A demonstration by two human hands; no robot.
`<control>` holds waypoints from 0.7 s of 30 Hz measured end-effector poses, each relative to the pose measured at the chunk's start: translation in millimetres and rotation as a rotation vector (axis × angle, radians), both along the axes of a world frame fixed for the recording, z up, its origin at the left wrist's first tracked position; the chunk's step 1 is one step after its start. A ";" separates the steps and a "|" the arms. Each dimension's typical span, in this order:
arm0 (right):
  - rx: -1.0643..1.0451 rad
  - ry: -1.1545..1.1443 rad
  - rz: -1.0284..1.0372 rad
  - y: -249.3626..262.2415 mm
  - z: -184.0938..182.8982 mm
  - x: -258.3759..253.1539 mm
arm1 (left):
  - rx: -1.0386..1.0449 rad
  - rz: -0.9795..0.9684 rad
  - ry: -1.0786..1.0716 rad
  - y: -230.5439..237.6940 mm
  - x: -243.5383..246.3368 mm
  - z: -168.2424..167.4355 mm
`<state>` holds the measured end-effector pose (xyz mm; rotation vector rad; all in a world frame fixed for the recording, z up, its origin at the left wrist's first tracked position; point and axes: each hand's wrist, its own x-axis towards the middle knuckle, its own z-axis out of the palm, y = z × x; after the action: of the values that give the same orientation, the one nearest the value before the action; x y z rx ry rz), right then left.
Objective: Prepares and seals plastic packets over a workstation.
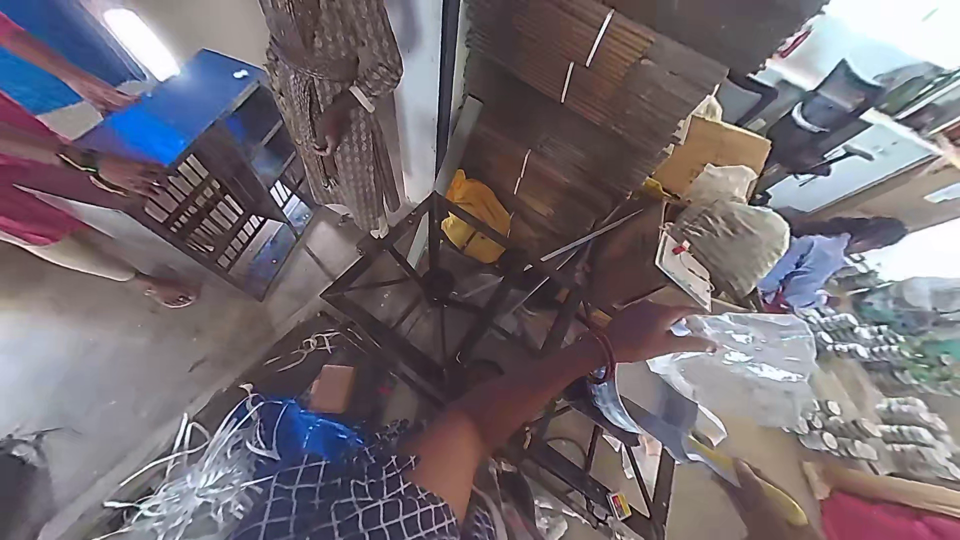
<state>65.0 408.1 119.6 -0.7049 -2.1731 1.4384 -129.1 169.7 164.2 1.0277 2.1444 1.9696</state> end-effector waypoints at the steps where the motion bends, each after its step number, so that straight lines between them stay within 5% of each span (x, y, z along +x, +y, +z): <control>1: 0.022 0.002 -0.022 2.4 2.8 1.9 | -0.003 -0.004 -0.007 1.7 -0.6 -1.1; 15: 0.084 0.076 -0.096 14.0 -17.1 -10.5 | -0.014 0.123 -0.031 5.2 3.4 -0.3; 21: -0.105 0.074 -0.065 5.5 -28.3 -20.3 | 0.018 0.155 -0.016 6.8 -2.3 -8.1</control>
<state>44.7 413.6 91.3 -0.7404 -2.0127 1.5295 -131.4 176.5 156.1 0.8693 2.2652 2.0581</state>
